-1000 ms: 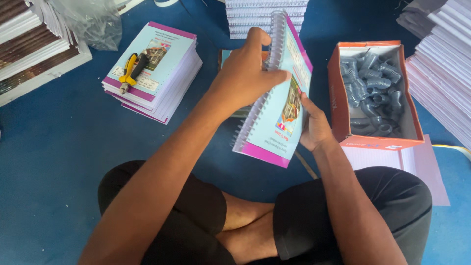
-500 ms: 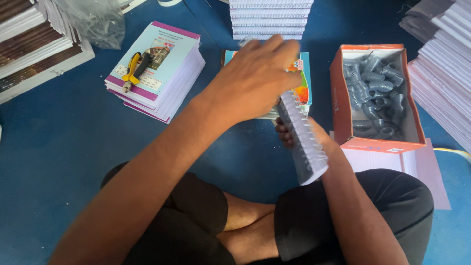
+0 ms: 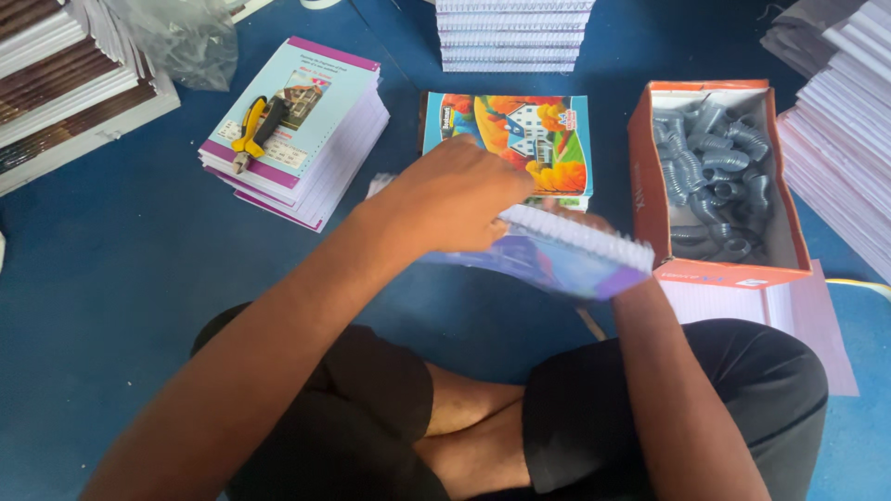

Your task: The person inserts a plastic spiral binding into the pre-punched holes of a notebook cover and pages, then secures the spiral ends by hand. The finished notebook is placed on a stack of completed units.

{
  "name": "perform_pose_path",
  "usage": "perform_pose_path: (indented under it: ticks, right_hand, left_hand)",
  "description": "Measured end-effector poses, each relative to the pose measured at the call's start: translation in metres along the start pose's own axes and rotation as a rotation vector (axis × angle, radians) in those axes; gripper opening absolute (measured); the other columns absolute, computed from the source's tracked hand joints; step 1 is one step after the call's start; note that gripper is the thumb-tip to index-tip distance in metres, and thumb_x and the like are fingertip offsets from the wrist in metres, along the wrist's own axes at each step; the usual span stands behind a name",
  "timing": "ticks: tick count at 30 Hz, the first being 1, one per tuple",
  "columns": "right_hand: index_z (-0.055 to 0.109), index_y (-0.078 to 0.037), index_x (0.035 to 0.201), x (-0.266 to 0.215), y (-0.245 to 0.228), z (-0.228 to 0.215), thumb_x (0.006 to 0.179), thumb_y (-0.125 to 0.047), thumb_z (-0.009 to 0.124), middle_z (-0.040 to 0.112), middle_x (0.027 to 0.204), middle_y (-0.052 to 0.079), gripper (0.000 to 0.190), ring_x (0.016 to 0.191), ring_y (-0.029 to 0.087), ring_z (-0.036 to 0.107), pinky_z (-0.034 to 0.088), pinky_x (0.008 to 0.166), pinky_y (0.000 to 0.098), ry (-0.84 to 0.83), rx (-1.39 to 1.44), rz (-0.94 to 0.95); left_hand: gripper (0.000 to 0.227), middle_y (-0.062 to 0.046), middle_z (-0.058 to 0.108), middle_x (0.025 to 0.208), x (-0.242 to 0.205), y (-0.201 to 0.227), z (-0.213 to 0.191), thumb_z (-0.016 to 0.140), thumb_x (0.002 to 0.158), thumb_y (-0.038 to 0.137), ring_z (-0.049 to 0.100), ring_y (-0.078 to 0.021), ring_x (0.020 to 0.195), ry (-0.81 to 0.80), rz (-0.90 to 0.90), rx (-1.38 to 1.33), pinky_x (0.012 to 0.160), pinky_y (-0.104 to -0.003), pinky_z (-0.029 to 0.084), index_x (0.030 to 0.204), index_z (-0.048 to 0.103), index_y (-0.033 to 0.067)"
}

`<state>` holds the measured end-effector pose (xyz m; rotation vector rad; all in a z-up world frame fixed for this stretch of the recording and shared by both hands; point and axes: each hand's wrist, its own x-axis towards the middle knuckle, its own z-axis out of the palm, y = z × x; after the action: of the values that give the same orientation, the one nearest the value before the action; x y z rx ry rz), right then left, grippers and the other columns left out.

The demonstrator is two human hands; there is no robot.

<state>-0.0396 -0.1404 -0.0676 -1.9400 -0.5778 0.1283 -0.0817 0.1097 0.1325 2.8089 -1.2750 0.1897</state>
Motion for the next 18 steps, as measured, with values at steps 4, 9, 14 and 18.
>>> perform_pose_path:
  ticks: [4,9,14,18]
  right_hand:
    - [0.065,0.003,0.117,0.019,0.011,-0.008,0.103,-0.039,0.057,0.063,0.110,0.016,0.045,0.100,0.026,0.062,0.052,0.090,0.0390,0.328,0.872,0.430]
    - [0.064,0.004,0.120,0.009,-0.009,-0.015,0.088,-0.024,0.047,0.064,0.123,0.016,0.046,0.118,0.026,0.062,0.048,0.108,0.0389,0.357,0.948,-0.058]
    - [0.062,0.001,0.125,0.005,-0.019,-0.006,0.078,0.000,0.053,0.067,0.115,0.010,0.048,0.106,0.018,0.064,0.050,0.098,0.0312,0.334,0.587,-0.062]
    - [0.064,0.002,0.116,0.008,-0.007,-0.002,0.089,0.011,0.057,0.070,0.110,0.006,0.029,0.101,0.013,0.066,0.053,0.093,0.0280,0.426,0.441,-0.008]
  left_hand:
    - [0.024,-0.017,0.072,0.084,-0.006,-0.013,0.011,0.079,0.075,0.020,0.070,-0.0380,0.085,0.002,-0.112,-0.153,0.076,-0.050,0.053,0.090,0.070,0.0038]
    - [0.024,-0.019,0.072,0.088,-0.003,-0.028,0.028,0.079,0.075,0.020,0.069,-0.0397,0.090,-0.007,-0.208,-0.196,0.078,-0.051,0.053,0.089,0.071,0.0027]
    - [0.025,-0.019,0.072,0.092,0.013,-0.043,0.046,0.079,0.072,0.017,0.069,-0.0402,0.093,0.054,-0.205,-0.179,0.081,-0.051,0.053,0.092,0.073,0.0029]
    - [0.028,-0.018,0.073,0.095,0.025,-0.048,0.063,0.077,0.069,0.013,0.068,-0.0409,0.092,0.145,-0.143,-0.187,0.083,-0.051,0.052,0.097,0.076,0.0077]
